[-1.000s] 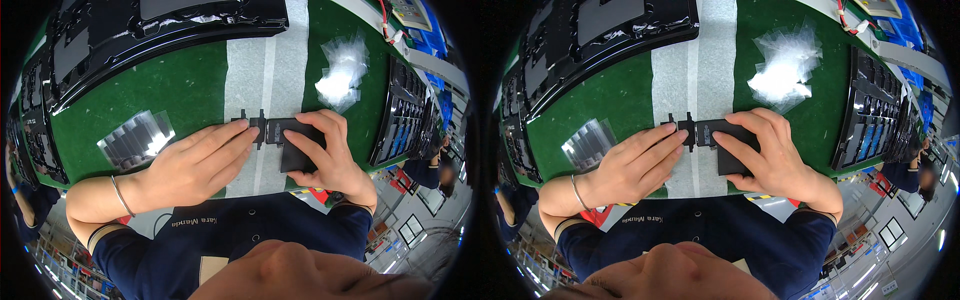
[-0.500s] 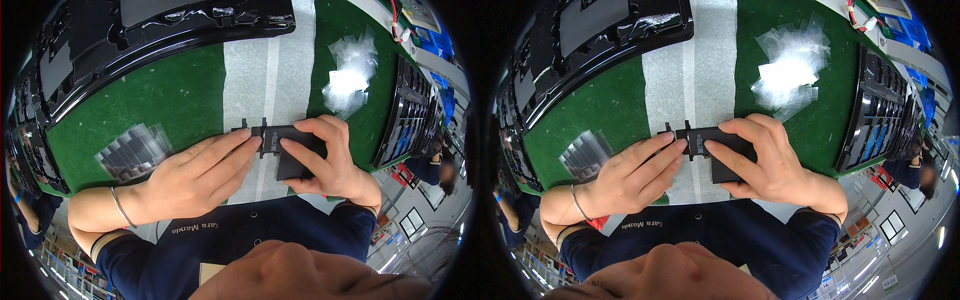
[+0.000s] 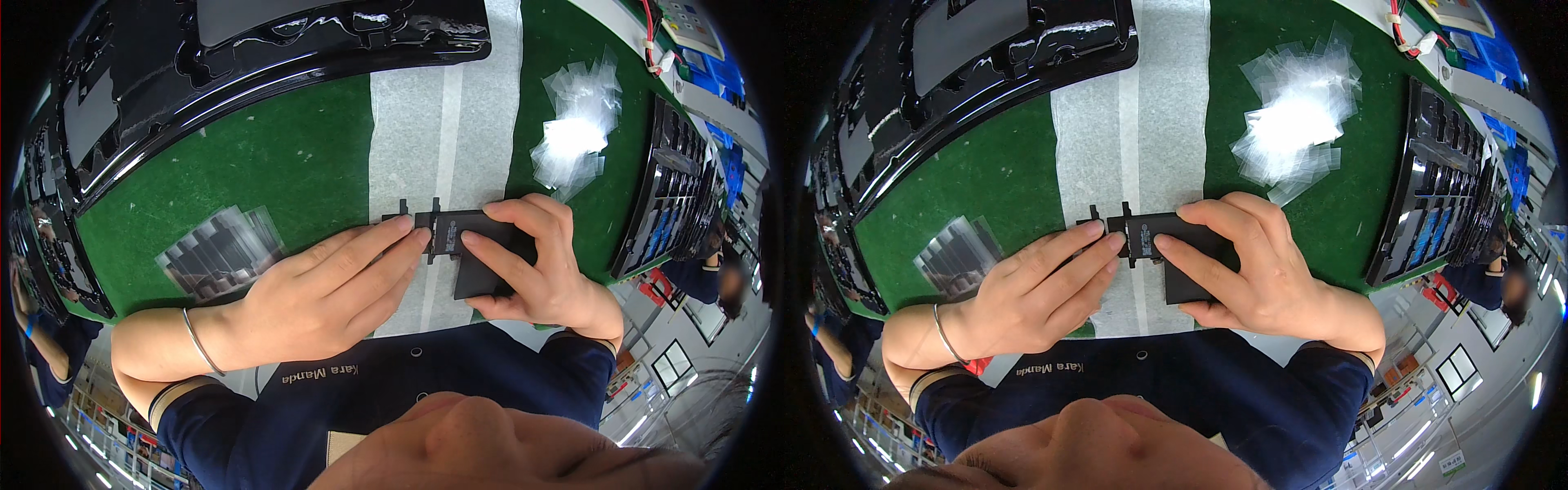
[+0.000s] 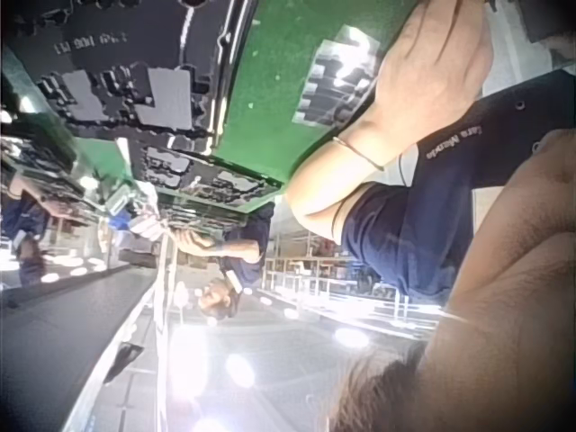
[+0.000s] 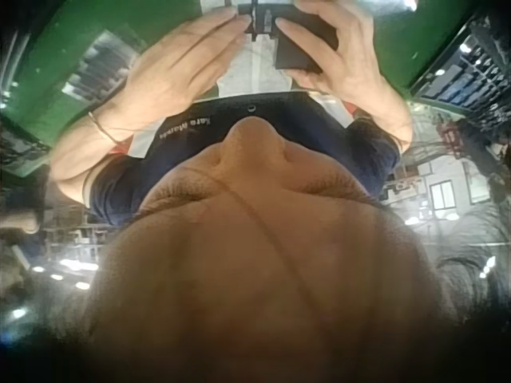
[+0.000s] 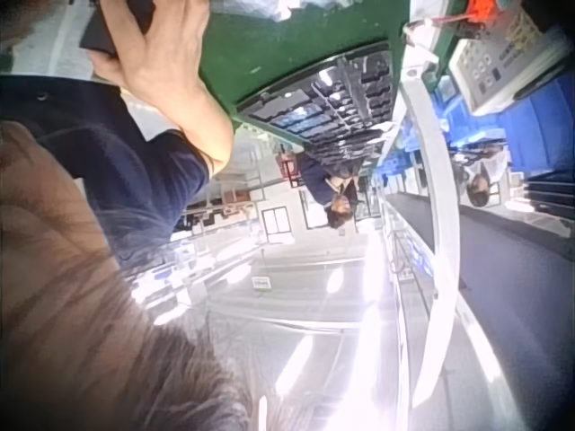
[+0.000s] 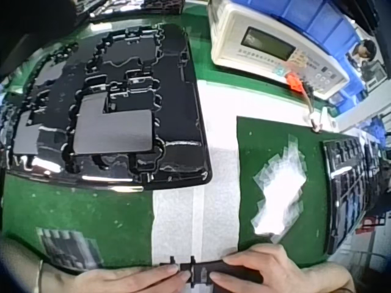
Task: The recorder peels adhesive strips and applies them precisely to electronic components on an assembly line.
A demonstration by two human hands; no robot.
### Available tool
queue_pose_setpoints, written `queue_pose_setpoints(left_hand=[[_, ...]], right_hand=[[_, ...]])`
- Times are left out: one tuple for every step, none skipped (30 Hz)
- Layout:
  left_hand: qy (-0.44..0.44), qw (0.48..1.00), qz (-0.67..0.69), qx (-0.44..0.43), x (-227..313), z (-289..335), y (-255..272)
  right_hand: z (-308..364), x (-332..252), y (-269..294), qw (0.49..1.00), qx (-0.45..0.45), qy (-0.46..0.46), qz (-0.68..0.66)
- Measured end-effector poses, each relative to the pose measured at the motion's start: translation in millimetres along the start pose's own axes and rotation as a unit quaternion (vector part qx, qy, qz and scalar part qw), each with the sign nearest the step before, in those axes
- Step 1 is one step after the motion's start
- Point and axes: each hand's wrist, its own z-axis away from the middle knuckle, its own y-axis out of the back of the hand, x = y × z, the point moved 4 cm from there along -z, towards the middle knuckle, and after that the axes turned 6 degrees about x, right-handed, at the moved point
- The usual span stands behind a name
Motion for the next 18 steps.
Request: queue_pose_setpoints(left_hand=[[-0.002,1.000,-0.003,0.002,0.1,0.1,-0.1],[-0.003,1.000,-0.006,0.005,0.3,0.1,-0.1],[-0.003,1.000,-0.006,0.005,0.6,0.0,0.3],[0.001,1.000,-0.002,0.003,0.7,-0.3,0.9],[0.005,1.000,0.002,0.002,0.6,-0.4,1.2],[0.005,1.000,0.002,0.001,0.7,-0.3,1.1],[0.006,1.000,0.003,0.004,0.5,0.0,0.7],[0.008,1.000,0.004,0.007,0.2,0.2,0.5],[0.008,1.000,0.005,0.007,-0.4,0.3,0.1],[0.005,1.000,0.001,0.008,-0.6,0.4,-0.3],[0.001,1.000,-0.004,0.008,-0.6,0.4,-0.7],[0.001,1.000,-0.003,0.007,-0.7,0.1,-0.8],[0.002,1.000,-0.001,0.007,-0.7,-0.2,-0.3],[0.003,1.000,0.001,0.006,-0.8,-0.5,-0.2],[0.003,1.000,0.001,0.006,-0.8,-0.4,-0.5],[0.003,1.000,-0.001,0.007,-0.3,0.1,-0.8],[0.002,1.000,-0.003,0.009,0.4,0.4,-0.9],[0.001,1.000,-0.003,0.009,1.0,0.3,-0.8]], right_hand=[[0.0,0.0,0.1,1.000,0.000,0.000,0.000],[0.1,0.0,0.1,1.000,0.000,0.001,0.002],[0.3,-0.1,0.1,1.000,-0.001,0.003,0.005],[0.3,0.0,-0.1,1.000,-0.001,0.003,0.005],[0.4,0.0,-0.3,1.000,0.000,0.003,0.006],[0.5,0.1,-0.4,1.000,0.000,0.003,0.007],[0.5,0.3,-0.4,1.000,-0.001,0.003,0.006],[0.3,0.6,-0.4,1.000,-0.002,0.004,0.006],[-0.1,0.9,-0.4,1.000,-0.003,0.005,0.005],[-0.2,1.0,-0.2,1.000,-0.004,0.003,0.004],[-0.7,1.0,0.1,1.000,-0.005,0.002,0.002],[-0.9,1.2,0.2,1.000,-0.006,0.001,0.000],[-1.0,1.3,0.3,1.000,-0.007,0.000,-0.001],[-1.0,1.4,0.3,1.000,-0.008,0.000,0.000],[-0.9,1.4,0.4,1.000,-0.009,0.001,0.001],[-0.3,1.1,0.4,1.000,-0.008,0.000,0.001],[0.5,0.6,0.6,1.000,-0.008,0.002,0.004],[1.3,-0.2,1.0,1.000,-0.007,0.003,0.008]])
